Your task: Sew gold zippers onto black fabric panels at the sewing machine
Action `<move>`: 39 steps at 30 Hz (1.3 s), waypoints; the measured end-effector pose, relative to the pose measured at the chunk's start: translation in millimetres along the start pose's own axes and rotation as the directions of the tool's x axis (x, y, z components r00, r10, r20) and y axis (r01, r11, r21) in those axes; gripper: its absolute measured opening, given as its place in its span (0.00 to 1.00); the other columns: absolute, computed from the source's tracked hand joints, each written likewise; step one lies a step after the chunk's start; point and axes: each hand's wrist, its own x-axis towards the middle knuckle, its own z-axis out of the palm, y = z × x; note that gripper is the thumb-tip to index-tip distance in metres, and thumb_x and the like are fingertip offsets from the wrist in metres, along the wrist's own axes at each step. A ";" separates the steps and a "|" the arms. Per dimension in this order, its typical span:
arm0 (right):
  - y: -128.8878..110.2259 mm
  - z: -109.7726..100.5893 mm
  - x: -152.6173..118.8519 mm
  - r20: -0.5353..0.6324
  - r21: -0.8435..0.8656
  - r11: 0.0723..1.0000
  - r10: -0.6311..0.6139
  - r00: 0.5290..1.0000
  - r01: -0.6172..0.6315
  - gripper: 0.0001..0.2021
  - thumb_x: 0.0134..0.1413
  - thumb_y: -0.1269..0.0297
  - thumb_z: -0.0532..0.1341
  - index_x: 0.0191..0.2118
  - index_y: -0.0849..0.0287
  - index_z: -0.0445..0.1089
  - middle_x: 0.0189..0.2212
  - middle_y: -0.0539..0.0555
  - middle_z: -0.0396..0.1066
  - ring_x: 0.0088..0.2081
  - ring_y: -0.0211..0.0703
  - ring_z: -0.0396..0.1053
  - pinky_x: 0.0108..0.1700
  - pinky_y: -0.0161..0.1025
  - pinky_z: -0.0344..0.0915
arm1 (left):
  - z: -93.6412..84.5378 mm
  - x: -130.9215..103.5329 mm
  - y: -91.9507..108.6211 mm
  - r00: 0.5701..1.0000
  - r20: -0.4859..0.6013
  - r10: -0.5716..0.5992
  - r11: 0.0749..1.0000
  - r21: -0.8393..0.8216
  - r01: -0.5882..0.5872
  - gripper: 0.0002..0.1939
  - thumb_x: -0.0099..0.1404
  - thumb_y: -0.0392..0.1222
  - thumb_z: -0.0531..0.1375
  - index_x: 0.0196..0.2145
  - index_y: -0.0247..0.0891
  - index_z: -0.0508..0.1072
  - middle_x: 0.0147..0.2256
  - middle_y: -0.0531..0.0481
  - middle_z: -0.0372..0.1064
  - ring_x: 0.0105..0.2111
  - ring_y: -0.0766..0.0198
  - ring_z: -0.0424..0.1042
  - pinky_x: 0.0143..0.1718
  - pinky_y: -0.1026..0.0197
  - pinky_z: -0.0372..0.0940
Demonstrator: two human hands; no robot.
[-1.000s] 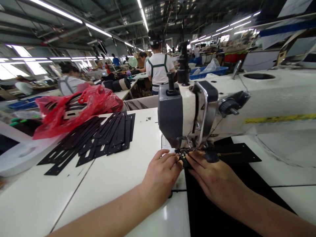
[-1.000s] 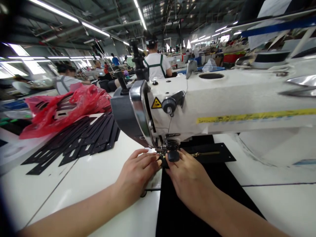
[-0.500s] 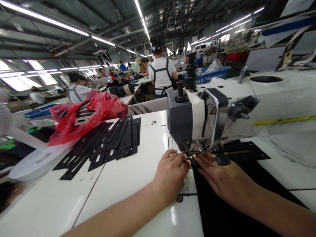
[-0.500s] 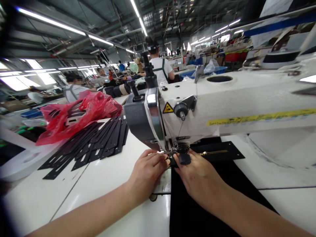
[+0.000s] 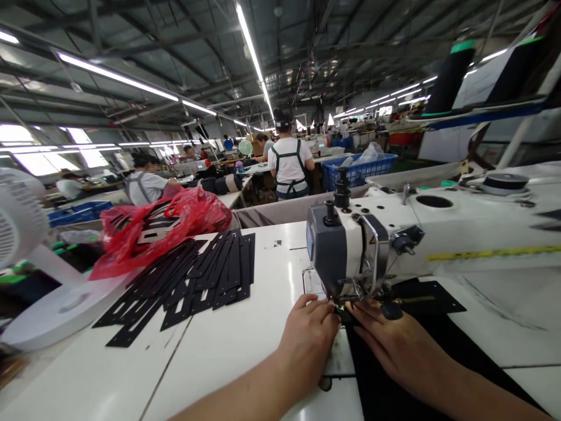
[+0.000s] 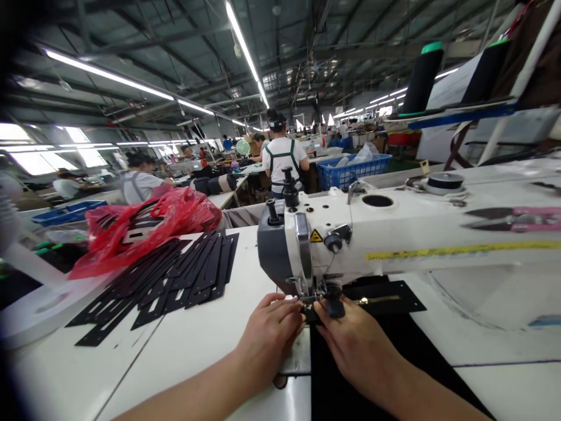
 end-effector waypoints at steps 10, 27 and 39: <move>2.5 -3.8 2.8 0.015 0.044 0.999 -0.009 1.000 0.009 0.17 0.57 0.74 0.50 0.49 0.60 0.66 0.43 0.58 0.72 0.45 0.45 0.70 0.47 0.43 0.69 | -0.3 1.2 -1.3 1.000 0.031 0.004 1.000 -0.009 -0.004 0.02 0.64 0.35 0.57 0.33 0.36 0.69 0.36 0.49 0.72 0.39 0.63 0.70 0.51 0.55 0.59; 2.9 -5.6 4.5 0.016 0.058 0.998 0.001 1.000 -0.002 0.16 0.57 0.74 0.49 0.48 0.60 0.67 0.42 0.58 0.73 0.44 0.46 0.71 0.46 0.44 0.69 | -4.0 8.5 -5.8 0.999 0.038 0.014 1.000 0.004 -0.014 0.05 0.64 0.34 0.59 0.29 0.36 0.70 0.31 0.52 0.72 0.35 0.65 0.71 0.48 0.57 0.59; 13.9 0.5 -0.4 -0.028 -0.134 0.991 0.019 0.999 -0.022 0.15 0.57 0.67 0.55 0.50 0.59 0.65 0.45 0.58 0.71 0.47 0.51 0.69 0.49 0.54 0.66 | 6.1 8.6 -6.3 0.998 -0.059 -0.023 1.000 0.007 0.024 0.04 0.62 0.34 0.61 0.29 0.37 0.71 0.32 0.52 0.73 0.33 0.64 0.72 0.43 0.57 0.62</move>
